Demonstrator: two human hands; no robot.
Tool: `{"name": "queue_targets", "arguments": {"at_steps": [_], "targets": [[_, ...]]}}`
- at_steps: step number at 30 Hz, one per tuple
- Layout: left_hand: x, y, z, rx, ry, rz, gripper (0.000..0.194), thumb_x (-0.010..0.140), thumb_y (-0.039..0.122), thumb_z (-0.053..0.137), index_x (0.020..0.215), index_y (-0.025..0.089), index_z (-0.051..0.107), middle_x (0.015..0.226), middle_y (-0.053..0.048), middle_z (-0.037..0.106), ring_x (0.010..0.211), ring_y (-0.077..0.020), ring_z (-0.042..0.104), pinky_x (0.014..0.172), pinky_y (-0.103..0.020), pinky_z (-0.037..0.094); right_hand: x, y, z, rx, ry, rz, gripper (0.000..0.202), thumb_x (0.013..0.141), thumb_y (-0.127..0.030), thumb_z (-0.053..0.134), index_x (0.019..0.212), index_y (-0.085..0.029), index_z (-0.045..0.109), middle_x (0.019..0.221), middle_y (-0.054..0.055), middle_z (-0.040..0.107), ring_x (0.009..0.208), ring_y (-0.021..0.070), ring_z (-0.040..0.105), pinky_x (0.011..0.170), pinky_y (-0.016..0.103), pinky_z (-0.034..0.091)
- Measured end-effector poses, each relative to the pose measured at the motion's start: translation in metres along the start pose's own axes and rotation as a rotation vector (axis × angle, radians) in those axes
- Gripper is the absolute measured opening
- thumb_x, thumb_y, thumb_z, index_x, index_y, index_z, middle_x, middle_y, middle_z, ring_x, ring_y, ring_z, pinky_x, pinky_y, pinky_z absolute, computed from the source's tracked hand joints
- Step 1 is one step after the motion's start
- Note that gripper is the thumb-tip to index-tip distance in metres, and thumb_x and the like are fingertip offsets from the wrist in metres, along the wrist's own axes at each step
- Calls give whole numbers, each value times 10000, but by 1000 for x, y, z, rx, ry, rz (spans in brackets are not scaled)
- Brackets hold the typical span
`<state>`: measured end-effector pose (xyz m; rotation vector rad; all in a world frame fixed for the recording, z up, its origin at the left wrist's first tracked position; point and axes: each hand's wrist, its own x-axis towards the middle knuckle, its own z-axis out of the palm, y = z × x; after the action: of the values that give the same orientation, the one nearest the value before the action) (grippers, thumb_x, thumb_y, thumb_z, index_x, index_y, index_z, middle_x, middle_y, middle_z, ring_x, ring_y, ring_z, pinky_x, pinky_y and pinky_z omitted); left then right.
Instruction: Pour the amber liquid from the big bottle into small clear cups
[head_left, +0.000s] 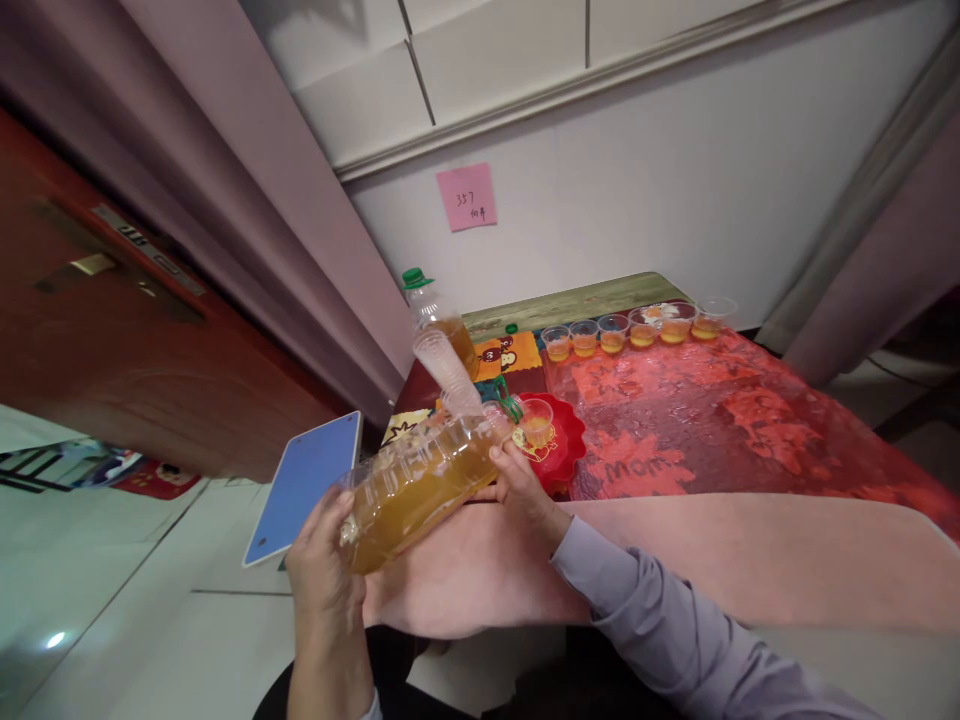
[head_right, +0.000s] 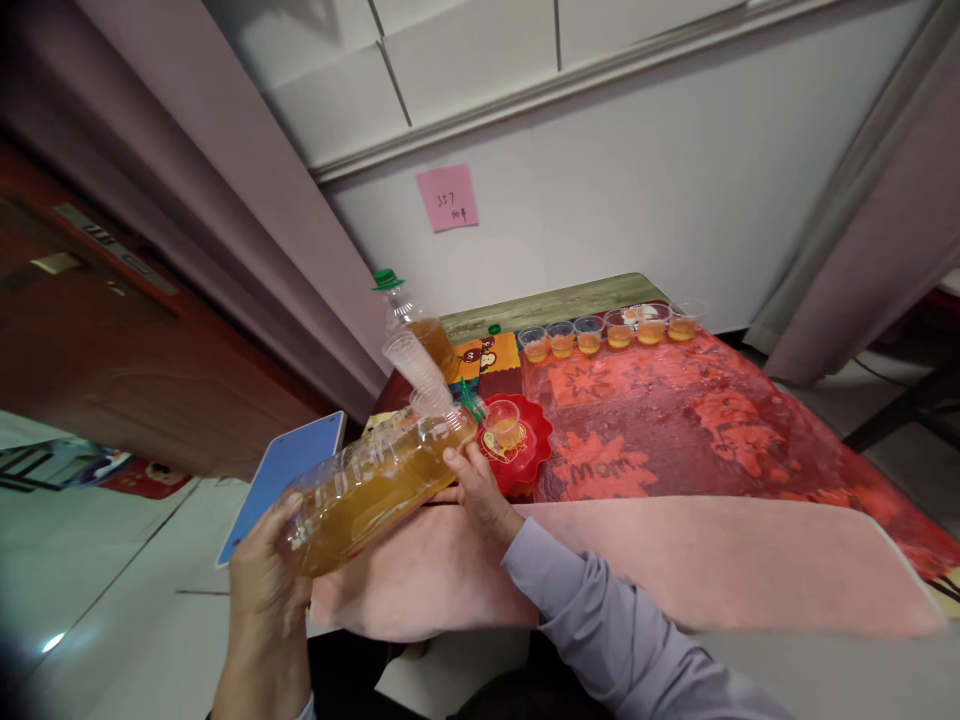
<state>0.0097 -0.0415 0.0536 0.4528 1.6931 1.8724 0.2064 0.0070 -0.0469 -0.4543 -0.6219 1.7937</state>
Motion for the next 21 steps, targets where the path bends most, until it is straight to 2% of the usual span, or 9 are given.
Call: {"name": "queue_targets", "arguments": {"at_steps": [6,9,17,21], "targets": [[2,-2,-1,14,-22,10,455,494,288,892,918,180,764,950,-4,745,856,-177,662,798,-312,536,0,-2,1,-8,9,-3,589,896,-579,768,1408,-352,584,1525,47,654,1263,294,720,878,509,716],[2,-3,-2,17,-42,5,449,509,301,895,922,183,763,944,-7,743,845,-180,661,791,-317,537,0,-2,1,-6,-2,-3,552,910,-573,756,1389,-350,596,1519,46,655,1249,290,726,893,521,712],[-1,-1,1,21,-6,5,446,507,272,889,928,185,772,943,1,736,853,-185,657,774,-321,533,2,0,0,-11,30,-2,594,879,-593,787,1380,-340,593,1516,50,658,1269,295,713,867,494,722],[-1,-1,2,3,-7,5,430,510,264,891,913,175,769,937,-10,743,858,-188,663,782,-320,538,0,-3,1,-17,9,-3,574,906,-591,762,1393,-338,595,1536,51,648,1256,293,725,886,501,719]]}}
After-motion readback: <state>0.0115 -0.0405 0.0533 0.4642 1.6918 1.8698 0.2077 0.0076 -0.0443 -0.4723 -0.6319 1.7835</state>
